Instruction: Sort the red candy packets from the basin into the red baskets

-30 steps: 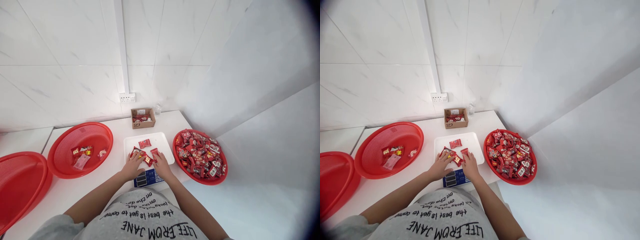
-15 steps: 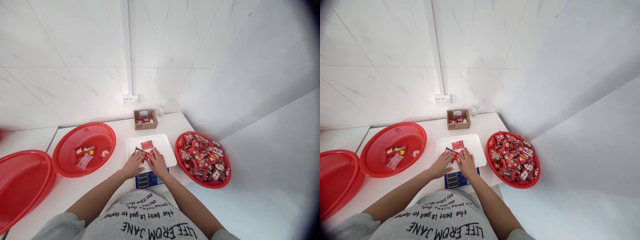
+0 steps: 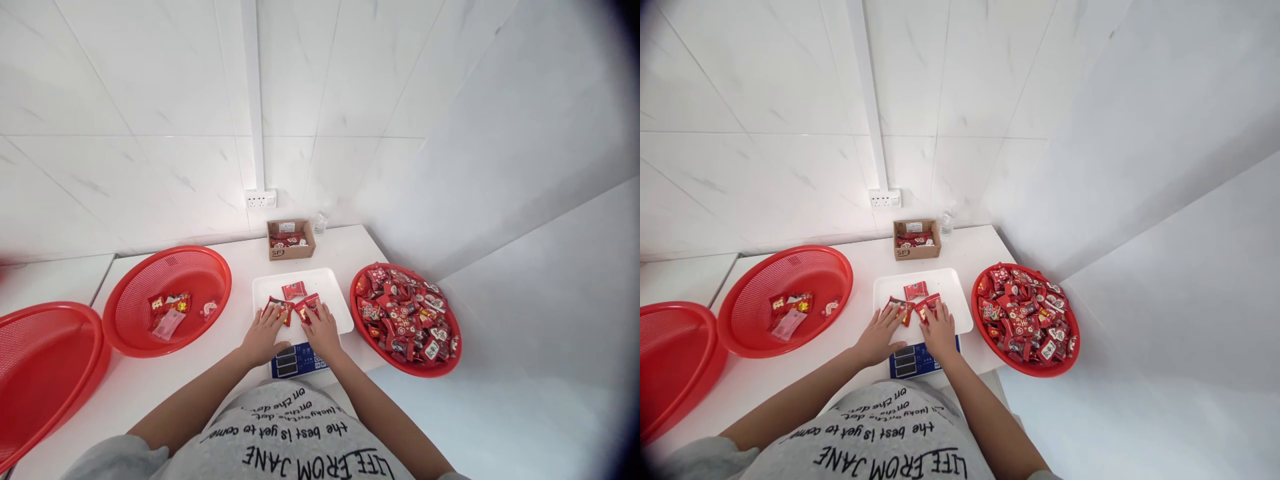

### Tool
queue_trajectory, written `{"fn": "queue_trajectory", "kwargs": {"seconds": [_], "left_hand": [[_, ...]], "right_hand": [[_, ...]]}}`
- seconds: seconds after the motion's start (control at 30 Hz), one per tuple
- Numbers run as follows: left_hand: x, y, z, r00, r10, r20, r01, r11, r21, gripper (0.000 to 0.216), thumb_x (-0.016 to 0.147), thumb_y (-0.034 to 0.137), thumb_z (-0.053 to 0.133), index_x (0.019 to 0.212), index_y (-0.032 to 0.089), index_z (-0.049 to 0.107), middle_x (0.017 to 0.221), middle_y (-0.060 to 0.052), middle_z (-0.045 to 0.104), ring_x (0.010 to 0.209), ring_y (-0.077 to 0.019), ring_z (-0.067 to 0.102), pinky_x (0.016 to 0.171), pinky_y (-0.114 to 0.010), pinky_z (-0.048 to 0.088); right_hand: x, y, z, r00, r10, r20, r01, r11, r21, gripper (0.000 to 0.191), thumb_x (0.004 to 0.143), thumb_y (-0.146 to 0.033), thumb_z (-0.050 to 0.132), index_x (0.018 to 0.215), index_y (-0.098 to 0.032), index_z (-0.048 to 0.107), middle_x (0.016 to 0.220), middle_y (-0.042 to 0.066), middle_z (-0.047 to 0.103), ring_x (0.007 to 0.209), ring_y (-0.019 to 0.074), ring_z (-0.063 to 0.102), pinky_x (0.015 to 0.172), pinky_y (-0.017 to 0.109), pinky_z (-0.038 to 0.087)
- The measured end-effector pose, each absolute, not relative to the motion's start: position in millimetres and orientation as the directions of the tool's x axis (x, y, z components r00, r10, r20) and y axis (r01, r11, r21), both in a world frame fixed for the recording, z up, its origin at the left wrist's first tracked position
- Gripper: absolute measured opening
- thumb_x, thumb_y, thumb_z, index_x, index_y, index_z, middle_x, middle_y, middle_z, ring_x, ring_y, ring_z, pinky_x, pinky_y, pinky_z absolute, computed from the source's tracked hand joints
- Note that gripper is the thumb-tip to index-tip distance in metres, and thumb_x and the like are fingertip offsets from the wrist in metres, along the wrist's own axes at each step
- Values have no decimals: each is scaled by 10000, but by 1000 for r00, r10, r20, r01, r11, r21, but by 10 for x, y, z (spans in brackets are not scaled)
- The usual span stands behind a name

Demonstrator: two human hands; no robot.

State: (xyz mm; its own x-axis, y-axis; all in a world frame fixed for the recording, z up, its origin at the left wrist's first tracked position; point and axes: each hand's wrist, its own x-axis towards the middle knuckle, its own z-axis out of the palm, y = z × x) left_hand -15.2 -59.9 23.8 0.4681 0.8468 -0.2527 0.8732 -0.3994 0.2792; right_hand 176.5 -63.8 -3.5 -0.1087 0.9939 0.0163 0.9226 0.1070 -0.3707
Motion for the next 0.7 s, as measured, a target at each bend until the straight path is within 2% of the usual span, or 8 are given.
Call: {"fn": "queue_trajectory", "kwargs": {"seconds": [0.13,0.23,0.3,0.43,0.53,0.63,0.7], "left_hand": [[-167,-628,190,483,835,-264,856,-387,341,766,795,528,507,1424,164,264,1510,-132,168,1388,-280,135,1113,-481,153],[-171,-634,188,462,863,-204,846,-359,395,717,807,519,494,1407,178,300,1508,-136,194,1370,-273,219,1089,-441,244],[-218,-626,194,388,912,-131,863,-309,401,651,828,493,472,1386,183,340,1497,-138,233,1344,-269,286,1068,-425,289],[-511,-568,170,183,983,21,927,-179,329,575,858,448,427,1337,130,409,1456,-177,310,1337,-295,289,1067,-443,279],[-847,-528,121,23,997,73,968,-40,248,590,854,447,420,1328,96,409,1437,-215,324,1346,-333,254,1059,-492,257],[-1139,-541,104,-137,990,45,972,125,200,605,860,455,384,1344,93,373,1433,-229,324,1331,-347,281,1034,-525,269],[-1266,-581,124,-186,981,-50,960,192,206,611,873,450,340,1363,87,332,1400,-233,378,1273,-343,384,987,-505,337]], "right_hand": [[1856,-824,-178,-129,985,114,901,165,-401,398,851,-290,475,1235,-216,547,1414,123,391,1325,295,306,1020,483,332],[1919,-985,-268,-149,975,162,880,206,-429,388,845,-302,479,1212,-208,565,1380,121,437,1306,291,341,1016,477,352],[1952,-1085,-293,-158,970,185,865,227,-447,375,850,-311,476,1195,-206,577,1357,120,465,1300,289,351,1013,478,364],[1996,-1212,-269,-144,965,220,847,235,-478,346,866,-314,453,1155,-195,600,1316,121,506,1286,286,370,1006,481,382],[2008,-1230,-230,-111,966,231,838,217,-501,337,875,-322,440,1142,-202,607,1293,113,524,1280,282,378,1001,481,390],[1993,-1216,-190,-90,971,222,825,197,-529,331,876,-329,435,1127,-209,615,1280,107,532,1278,274,379,1003,474,392],[1967,-1205,-161,-83,977,199,816,181,-549,336,875,-330,433,1126,-202,615,1279,109,532,1279,270,378,1012,471,383]]}}
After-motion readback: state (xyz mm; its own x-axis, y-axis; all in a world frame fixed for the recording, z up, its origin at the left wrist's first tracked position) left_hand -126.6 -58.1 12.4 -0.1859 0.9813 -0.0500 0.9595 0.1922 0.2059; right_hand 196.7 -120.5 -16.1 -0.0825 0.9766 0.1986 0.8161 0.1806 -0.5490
